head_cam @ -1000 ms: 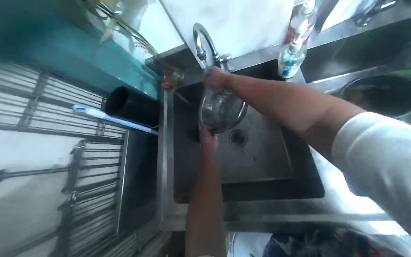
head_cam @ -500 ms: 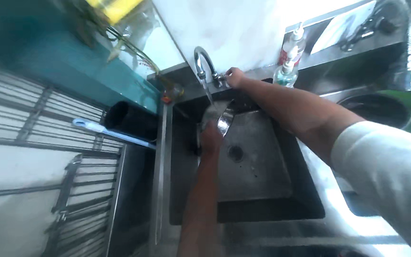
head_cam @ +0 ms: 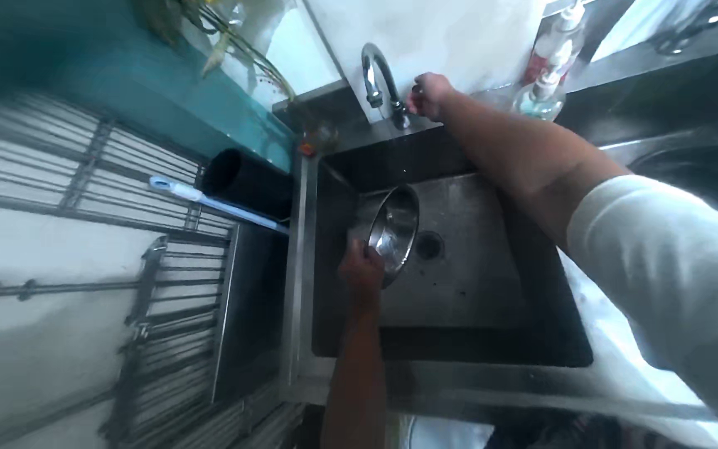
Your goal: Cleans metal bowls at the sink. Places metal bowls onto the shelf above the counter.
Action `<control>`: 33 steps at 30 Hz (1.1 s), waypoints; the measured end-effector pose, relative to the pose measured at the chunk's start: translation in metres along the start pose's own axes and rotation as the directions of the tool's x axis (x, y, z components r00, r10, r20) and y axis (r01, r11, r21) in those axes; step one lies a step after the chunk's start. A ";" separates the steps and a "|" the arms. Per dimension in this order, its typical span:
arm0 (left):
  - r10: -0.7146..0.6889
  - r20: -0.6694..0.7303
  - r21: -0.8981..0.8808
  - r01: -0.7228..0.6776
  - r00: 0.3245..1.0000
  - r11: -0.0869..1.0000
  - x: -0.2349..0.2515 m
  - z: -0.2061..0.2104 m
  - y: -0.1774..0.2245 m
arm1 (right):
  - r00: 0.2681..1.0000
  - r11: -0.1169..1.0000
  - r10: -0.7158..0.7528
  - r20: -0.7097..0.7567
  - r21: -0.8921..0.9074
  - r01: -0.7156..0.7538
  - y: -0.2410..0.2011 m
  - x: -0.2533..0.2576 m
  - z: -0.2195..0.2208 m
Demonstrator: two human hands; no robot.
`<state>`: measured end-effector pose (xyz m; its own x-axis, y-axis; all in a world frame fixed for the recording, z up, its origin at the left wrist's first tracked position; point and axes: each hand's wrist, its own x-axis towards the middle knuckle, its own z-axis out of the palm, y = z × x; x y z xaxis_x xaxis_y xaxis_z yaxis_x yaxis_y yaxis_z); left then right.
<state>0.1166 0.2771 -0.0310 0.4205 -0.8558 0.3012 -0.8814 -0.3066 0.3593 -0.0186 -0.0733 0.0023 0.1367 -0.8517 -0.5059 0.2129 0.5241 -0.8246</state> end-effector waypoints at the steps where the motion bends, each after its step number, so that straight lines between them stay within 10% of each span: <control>1: 0.102 -0.106 0.029 -0.100 0.989 0.995 -0.004 0.004 -0.007 | 1.000 0.999 -0.012 0.000 -0.039 0.012 0.007 -0.008 -0.002; 7: 0.513 -0.280 0.232 -0.461 0.812 0.857 -0.014 0.002 -0.018 | 0.978 0.926 0.149 0.144 -0.367 -0.088 0.097 -0.158 -0.048; 10: 0.632 -0.214 0.233 -0.589 0.745 0.774 -0.029 0.009 -0.007 | 0.886 0.934 0.349 0.304 -0.189 -0.303 0.136 -0.215 -0.072; 14: 0.713 -0.122 0.106 -0.706 0.690 0.701 -0.056 0.024 0.020 | 0.899 0.884 0.437 0.023 0.178 -0.433 0.149 -0.239 -0.066; 16: 0.553 -0.065 -0.046 -0.556 0.831 0.830 -0.076 0.020 0.033 | 0.895 0.900 0.431 -0.113 0.124 -0.417 0.159 -0.241 -0.073; 19: -0.047 -0.009 -0.381 0.040 0.999 0.924 -0.109 0.012 0.043 | 0.942 0.900 0.242 -0.234 -0.308 -0.308 0.158 -0.248 -0.089; 22: -0.558 0.357 -0.598 0.642 0.749 0.480 -0.099 -0.008 0.067 | 0.969 0.935 0.102 -0.226 -0.311 -0.171 0.145 -0.255 -0.083; 24: -0.608 0.380 -0.705 0.644 0.697 0.298 -0.090 -0.025 0.079 | 0.991 0.981 -0.002 -0.134 -0.192 -0.024 0.134 -0.263 -0.072; 30: -0.667 -0.122 -0.882 0.227 0.735 0.412 -0.067 -0.095 0.086 | 0.844 0.872 -0.489 0.222 0.105 0.477 0.071 -0.296 -0.035; 33: -0.722 0.141 -0.800 0.508 0.677 0.320 -0.085 -0.050 0.072 | 0.910 0.890 -0.361 0.202 -0.217 0.401 0.117 -0.276 -0.056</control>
<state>0.0281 0.3484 0.0133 0.8911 -0.4165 -0.1800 0.1037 -0.1993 0.9744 -0.0859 0.2231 0.0315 0.2434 -0.9635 -0.1115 0.0347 0.1235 -0.9917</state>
